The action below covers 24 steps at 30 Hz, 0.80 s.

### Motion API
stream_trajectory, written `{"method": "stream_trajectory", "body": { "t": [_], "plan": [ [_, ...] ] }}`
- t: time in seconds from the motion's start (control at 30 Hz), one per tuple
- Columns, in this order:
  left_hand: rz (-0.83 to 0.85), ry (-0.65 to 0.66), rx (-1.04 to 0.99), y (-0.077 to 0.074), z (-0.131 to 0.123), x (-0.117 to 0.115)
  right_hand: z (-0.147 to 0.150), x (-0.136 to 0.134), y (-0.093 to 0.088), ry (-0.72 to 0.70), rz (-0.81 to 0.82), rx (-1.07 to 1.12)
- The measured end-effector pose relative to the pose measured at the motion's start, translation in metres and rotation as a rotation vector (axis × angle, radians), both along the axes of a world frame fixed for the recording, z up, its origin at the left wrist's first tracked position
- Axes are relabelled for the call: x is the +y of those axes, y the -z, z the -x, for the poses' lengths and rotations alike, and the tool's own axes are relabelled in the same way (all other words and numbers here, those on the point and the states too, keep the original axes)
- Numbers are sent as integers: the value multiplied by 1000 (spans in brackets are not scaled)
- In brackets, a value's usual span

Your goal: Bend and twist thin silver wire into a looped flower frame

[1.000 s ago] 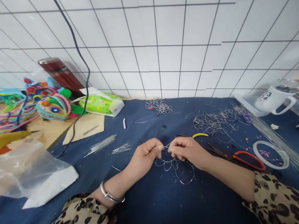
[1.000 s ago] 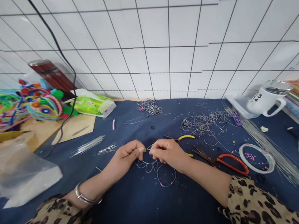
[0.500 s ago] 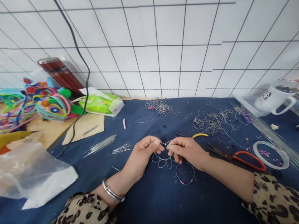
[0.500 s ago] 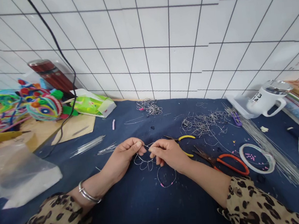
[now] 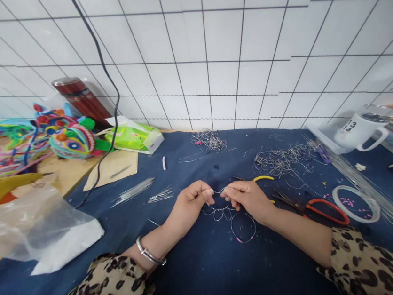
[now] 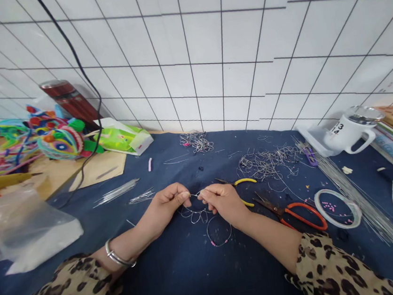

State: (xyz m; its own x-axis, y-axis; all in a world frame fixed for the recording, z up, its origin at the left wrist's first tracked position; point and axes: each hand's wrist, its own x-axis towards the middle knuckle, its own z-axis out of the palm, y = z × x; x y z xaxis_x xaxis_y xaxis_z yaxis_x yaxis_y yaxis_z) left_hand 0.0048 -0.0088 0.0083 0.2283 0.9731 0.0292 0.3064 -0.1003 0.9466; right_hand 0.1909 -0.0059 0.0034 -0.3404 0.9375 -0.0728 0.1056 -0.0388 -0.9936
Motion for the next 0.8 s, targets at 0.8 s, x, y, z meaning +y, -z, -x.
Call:
{"method": "stream_trajectory", "body": {
  "t": [0.8],
  "plan": [
    [-77,-154,84,4,2,1,3,-5,-8,-215,54,-8]
  ]
}}
